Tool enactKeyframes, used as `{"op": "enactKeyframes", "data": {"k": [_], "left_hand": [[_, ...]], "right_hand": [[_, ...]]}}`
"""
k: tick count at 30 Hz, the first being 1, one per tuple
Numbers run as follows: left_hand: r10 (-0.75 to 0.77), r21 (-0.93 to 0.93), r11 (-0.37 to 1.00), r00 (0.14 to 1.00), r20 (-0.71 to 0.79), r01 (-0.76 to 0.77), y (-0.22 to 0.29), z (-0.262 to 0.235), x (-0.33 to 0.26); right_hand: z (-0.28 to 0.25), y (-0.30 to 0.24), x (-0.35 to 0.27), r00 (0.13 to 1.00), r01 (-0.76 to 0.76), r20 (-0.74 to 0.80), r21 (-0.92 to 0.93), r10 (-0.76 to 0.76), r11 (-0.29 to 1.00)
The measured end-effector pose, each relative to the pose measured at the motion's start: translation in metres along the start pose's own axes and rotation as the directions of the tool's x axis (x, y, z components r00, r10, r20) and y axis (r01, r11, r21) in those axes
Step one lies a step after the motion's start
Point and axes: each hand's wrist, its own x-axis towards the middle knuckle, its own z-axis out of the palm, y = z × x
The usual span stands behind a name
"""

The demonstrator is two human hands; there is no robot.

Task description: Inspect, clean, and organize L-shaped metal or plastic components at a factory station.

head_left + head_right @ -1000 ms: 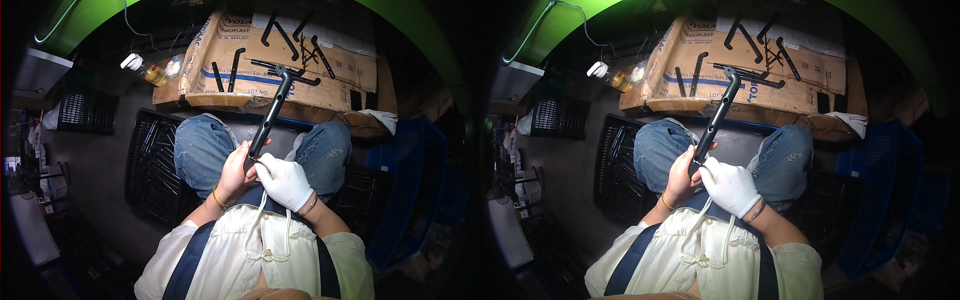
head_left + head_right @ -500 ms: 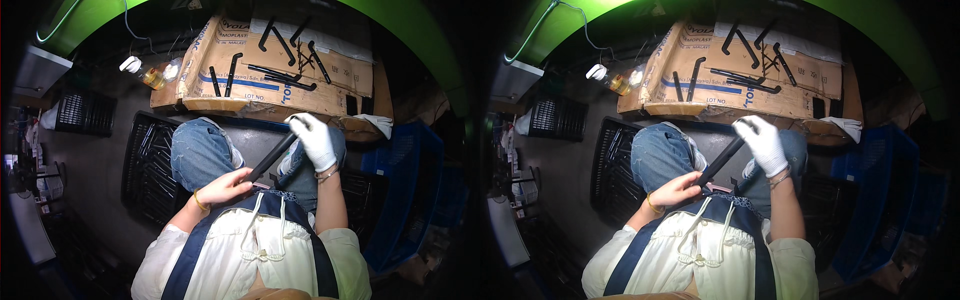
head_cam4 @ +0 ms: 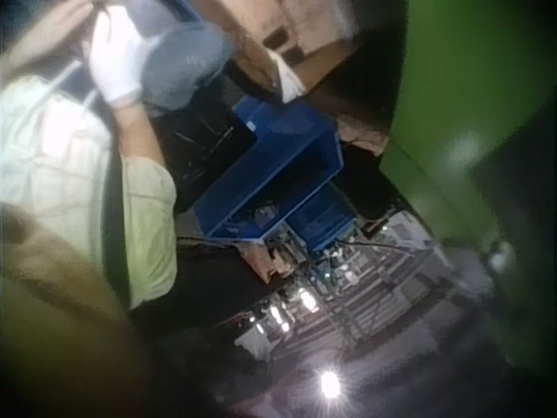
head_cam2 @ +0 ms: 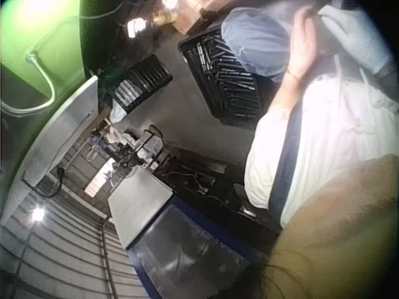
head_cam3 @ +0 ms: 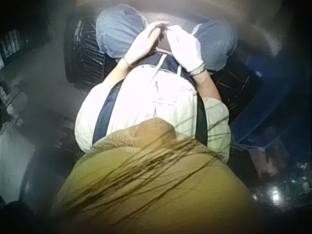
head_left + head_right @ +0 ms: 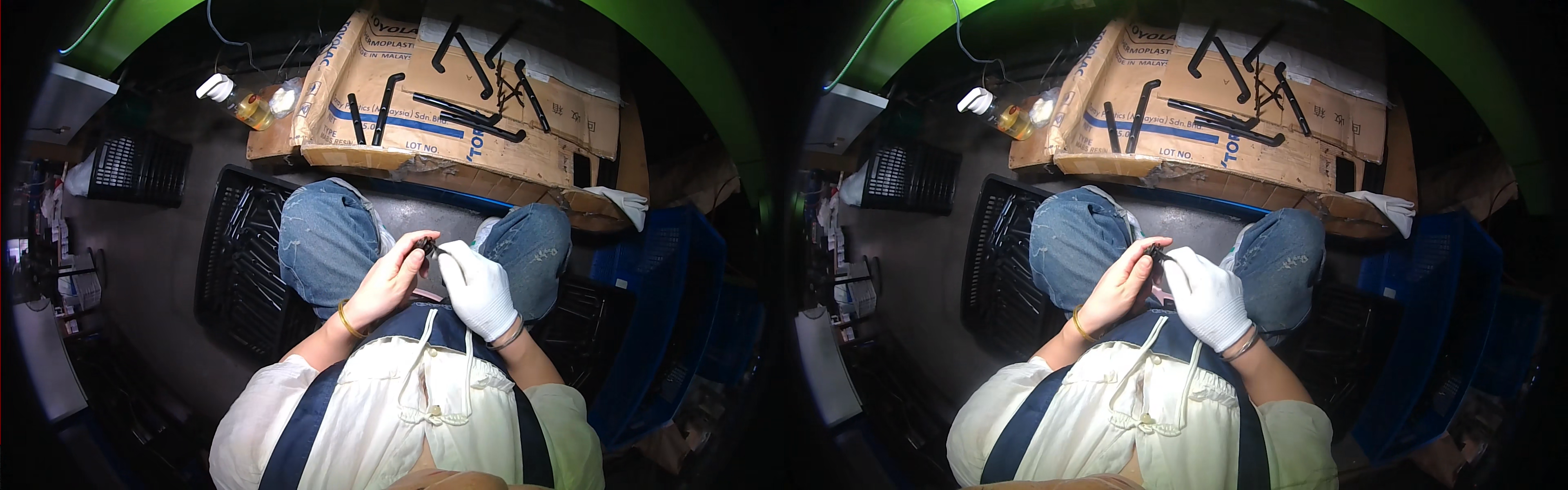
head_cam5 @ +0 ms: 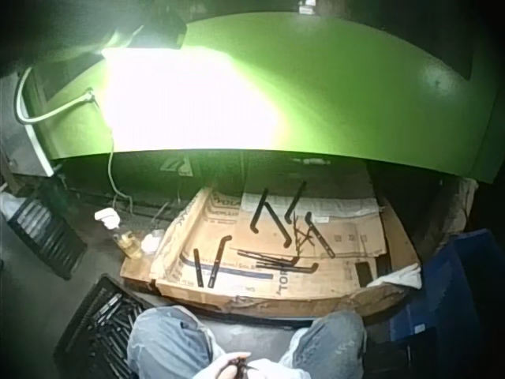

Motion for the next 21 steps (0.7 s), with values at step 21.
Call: {"op": "enactKeyframes", "data": {"k": [21], "left_hand": [[0.189, 0.288, 0.944, 0.979, -0.079, -0.159, -0.0071, 0.0031, 0.0068]], "right_hand": [[-0.0063, -0.0053, -0.0019, 0.996, 0.024, 0.084, -0.255, -0.003, 0.967]]}}
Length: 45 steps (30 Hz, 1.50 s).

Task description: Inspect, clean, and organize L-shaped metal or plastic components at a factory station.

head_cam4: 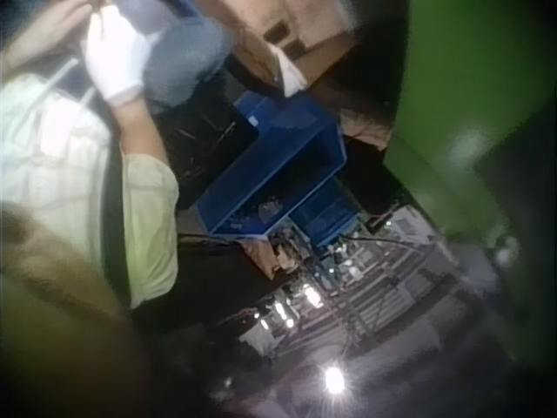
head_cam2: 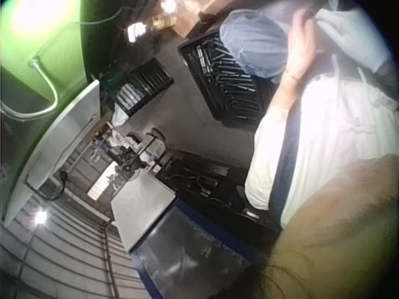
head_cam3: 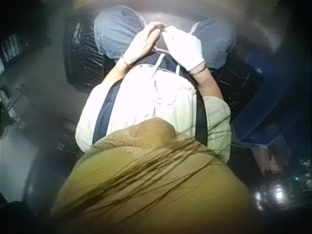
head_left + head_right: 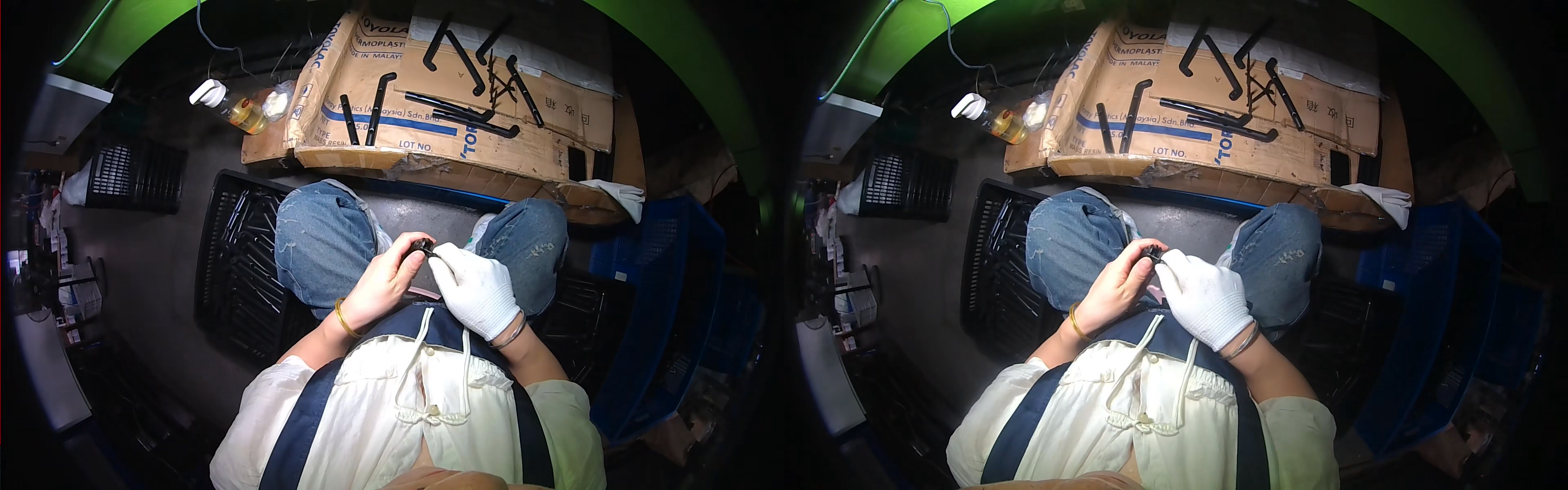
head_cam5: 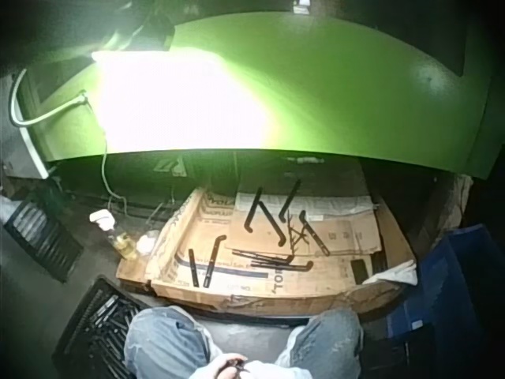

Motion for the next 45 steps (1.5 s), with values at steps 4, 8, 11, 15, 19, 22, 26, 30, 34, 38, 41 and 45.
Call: {"op": "enactKeyframes", "data": {"k": [4, 8, 11, 15, 19, 22, 26, 30, 34, 38, 41, 45], "left_hand": [[0.020, 0.053, 0.998, 1.000, -0.019, -0.019, -0.002, -0.003, 0.001], [-0.080, -0.066, 0.994, 0.982, 0.171, 0.092, 0.007, -0.012, -0.007], [0.065, 0.032, 0.997, 0.997, 0.034, -0.066, 0.015, -0.017, 0.000], [0.118, 0.221, 0.972, 0.977, -0.180, -0.077, 0.025, -0.015, 0.008], [0.185, 0.091, 0.981, 0.960, -0.210, -0.169, 0.023, -0.011, 0.020], [0.025, -0.386, 0.922, 0.999, 0.030, -0.012, 0.019, -0.022, 0.021], [-0.012, -0.583, 0.803, 0.981, 0.192, 0.123, 0.011, -0.021, 0.007], [0.281, -0.477, 0.845, 0.959, 0.015, -0.241, 0.000, -0.020, 0.008], [0.362, -0.365, 0.850, 0.925, -0.118, -0.379, -0.007, -0.018, 0.011], [0.404, -0.240, 0.871, 0.902, -0.149, -0.429, -0.005, -0.017, 0.010], [0.405, -0.181, 0.885, 0.901, -0.155, -0.429, -0.002, -0.018, 0.009], [0.400, -0.150, 0.894, 0.903, -0.158, -0.422, -0.001, -0.019, 0.009]], "right_hand": [[0.006, 0.004, 0.002, 1.000, 0.015, -0.012, -0.068, -0.016, 0.998], [-0.009, 0.027, 0.022, 1.000, -0.016, -0.017, -0.407, 0.010, 0.913], [-0.017, 0.031, 0.021, 0.954, -0.273, -0.099, 0.111, 0.283, 0.956], [0.007, 0.005, 0.021, 0.965, 0.033, -0.246, 0.470, 0.094, 0.882], [0.016, -0.008, 0.030, 0.969, 0.089, -0.238, 0.587, 0.066, 0.805], [0.003, -0.002, 0.037, 0.970, 0.216, -0.219, 0.590, -0.103, 0.778], [-0.009, -0.004, 0.034, 0.969, 0.234, -0.055, 0.505, -0.240, 0.830], [-0.004, -0.021, 0.017, 0.987, 0.094, -0.159, 0.558, -0.005, 0.825], [0.001, -0.031, 0.004, 0.998, 0.040, -0.056, 0.444, -0.017, 0.895], [0.002, -0.032, 0.001, 0.997, 0.071, -0.044, 0.373, -0.058, 0.925], [0.001, -0.032, 0.002, 0.998, 0.065, -0.006, 0.346, -0.067, 0.936], [0.000, -0.033, 0.002, 0.996, 0.091, -0.019, 0.341, -0.090, 0.936]]}}
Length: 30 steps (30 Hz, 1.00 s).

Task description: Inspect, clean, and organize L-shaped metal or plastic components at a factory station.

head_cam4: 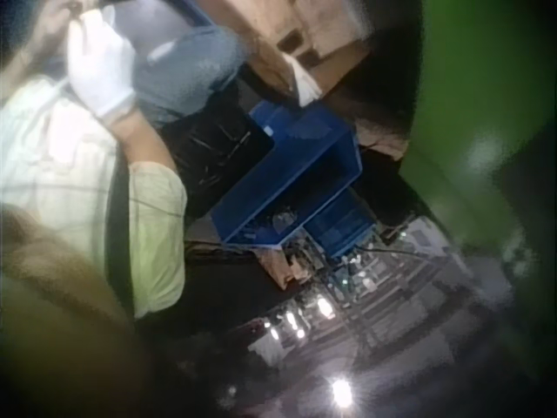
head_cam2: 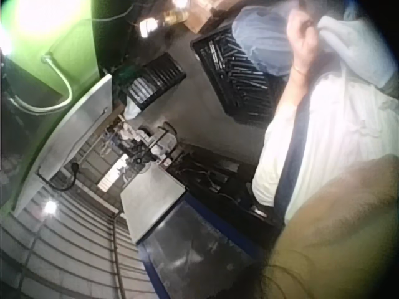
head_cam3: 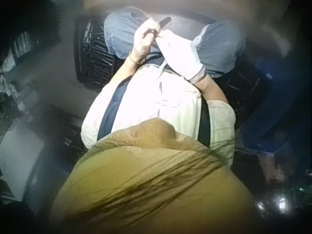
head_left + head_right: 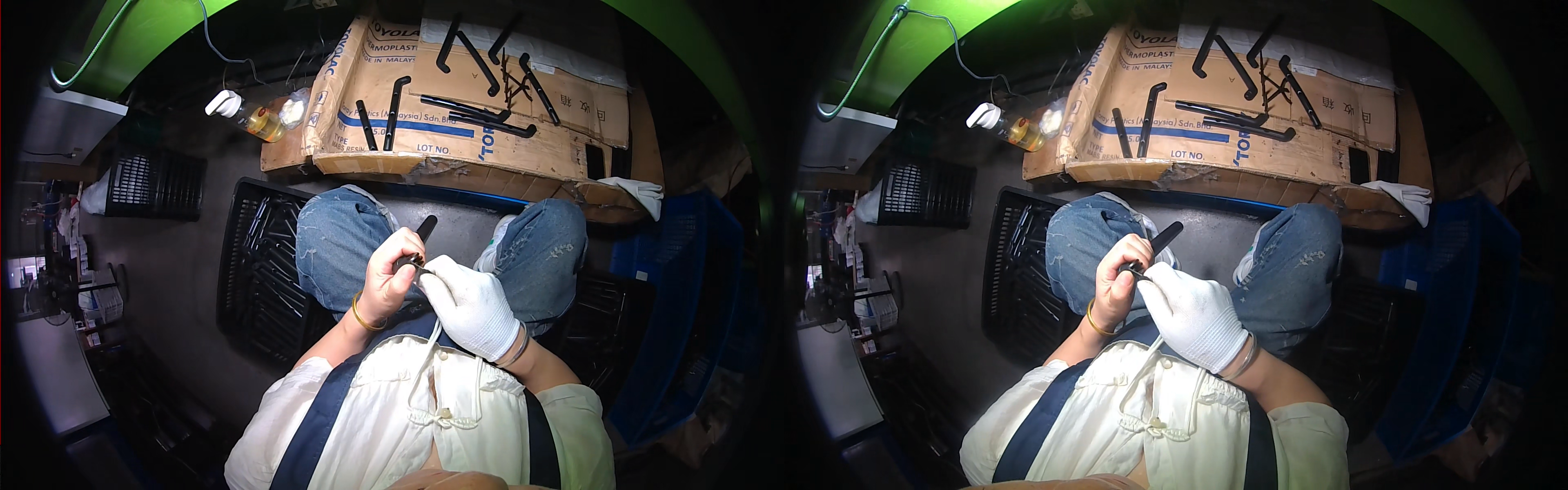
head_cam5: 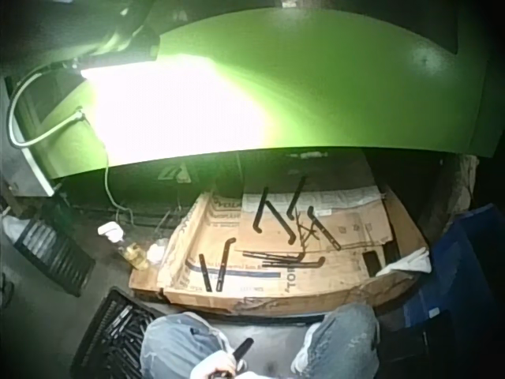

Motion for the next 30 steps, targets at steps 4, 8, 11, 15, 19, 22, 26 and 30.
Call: {"op": "enactKeyframes", "data": {"k": [4, 8, 11, 15, 19, 22, 26, 30], "left_hand": [[0.011, 0.025, 1.000, 1.000, 0.007, -0.011, 0.000, 0.000, 0.000], [0.021, 0.049, 0.999, 0.999, 0.036, -0.023, 0.001, -0.001, 0.001], [0.034, 0.068, 0.997, 0.998, 0.049, -0.037, 0.001, -0.003, 0.002], [0.034, 0.115, 0.993, 0.999, 0.035, -0.038, -0.002, -0.006, 0.000], [0.027, 0.129, 0.991, 1.000, -0.012, -0.025, -0.005, -0.005, -0.003], [0.016, 0.166, 0.986, 1.000, -0.023, -0.012, 0.001, -0.005, -0.007], [0.177, 0.066, 0.983, 0.979, -0.105, -0.171, 0.006, -0.006, -0.006], [0.055, -0.181, 0.981, 0.995, -0.082, -0.069, 0.003, 0.000, 0.000]], "right_hand": [[0.000, 0.002, -0.001, 1.000, -0.017, 0.009, -0.010, 0.018, 1.000], [0.001, 0.005, -0.002, 1.000, -0.017, 0.026, -0.012, 0.017, 1.000], [0.003, 0.009, -0.001, 0.999, 0.043, -0.012, -0.026, -0.044, 0.999], [0.011, 0.014, -0.002, 0.997, 0.052, -0.050, -0.082, -0.056, 0.995], [0.017, 0.021, -0.001, 0.998, 0.026, -0.048, -0.139, -0.033, 0.990], [0.007, 0.032, 0.006, 0.997, 0.062, -0.019, -0.382, -0.075, 0.922], [-0.010, 0.041, 0.018, 0.952, -0.303, -0.107, -0.193, 0.287, 0.933], [0.008, 0.019, 0.019, 0.974, -0.052, -0.195, 0.307, 0.116, 0.950]]}}
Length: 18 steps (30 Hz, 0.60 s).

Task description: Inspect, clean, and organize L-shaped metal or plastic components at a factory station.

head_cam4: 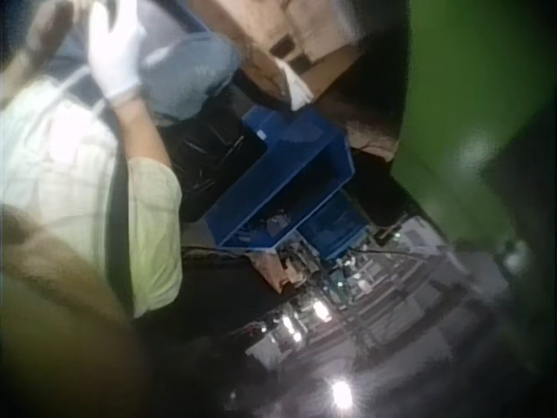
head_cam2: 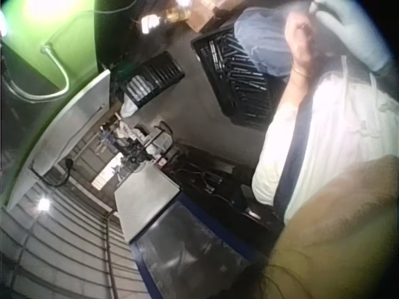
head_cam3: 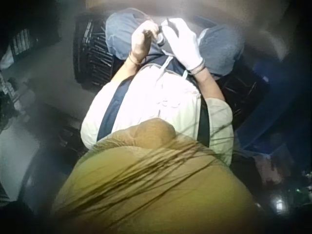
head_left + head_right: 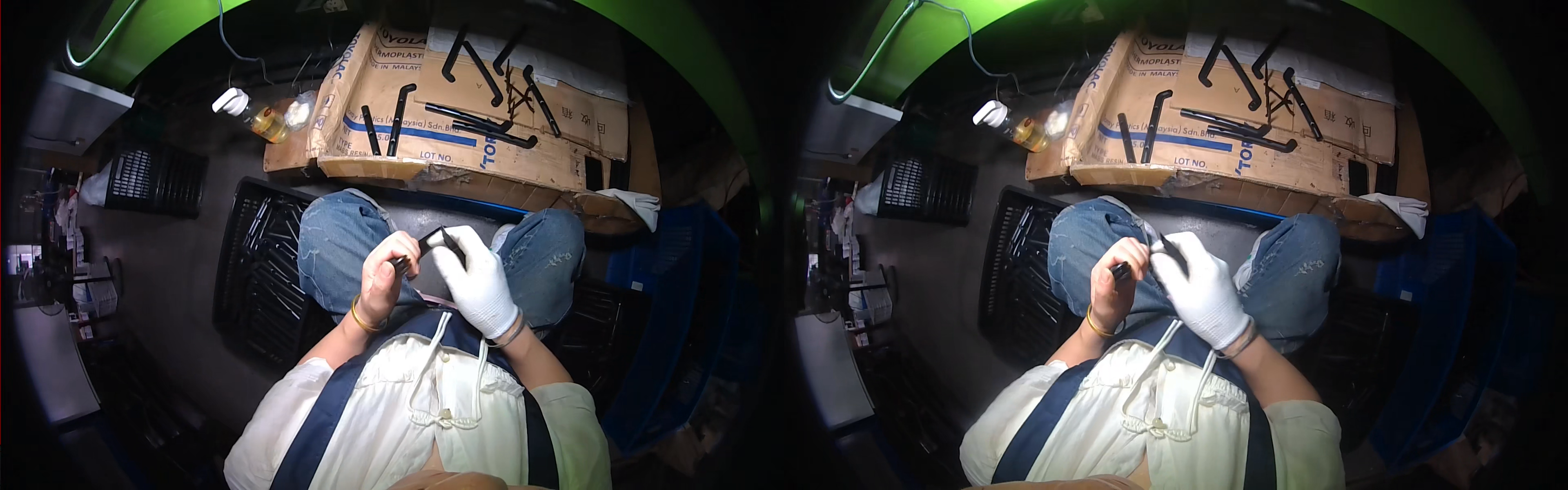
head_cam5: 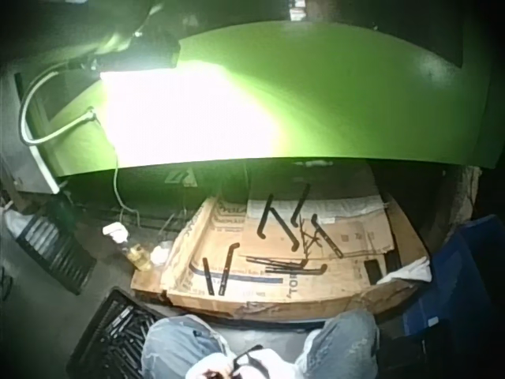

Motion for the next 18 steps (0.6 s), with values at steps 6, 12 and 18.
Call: {"op": "enactKeyframes", "data": {"k": [6, 12, 18], "left_hand": [[-0.067, 0.000, 0.998, 0.988, -0.138, 0.068, -0.001, 0.005, -0.001], [-0.375, -0.947, 0.294, 0.927, 0.009, 0.128, -0.005, -0.030, 0.029], [-0.250, -0.955, 0.052, 0.930, 0.269, 0.291, -0.012, -0.038, 0.036]], "right_hand": [[0.022, 0.002, 0.012, 0.973, -0.213, 0.161, 0.365, 0.163, 0.906], [0.012, 0.019, -0.004, 0.988, -0.033, 0.144, -0.170, 0.058, 0.985], [0.006, 0.018, -0.036, 0.891, -0.012, 0.426, -0.329, 0.160, 0.944]]}}
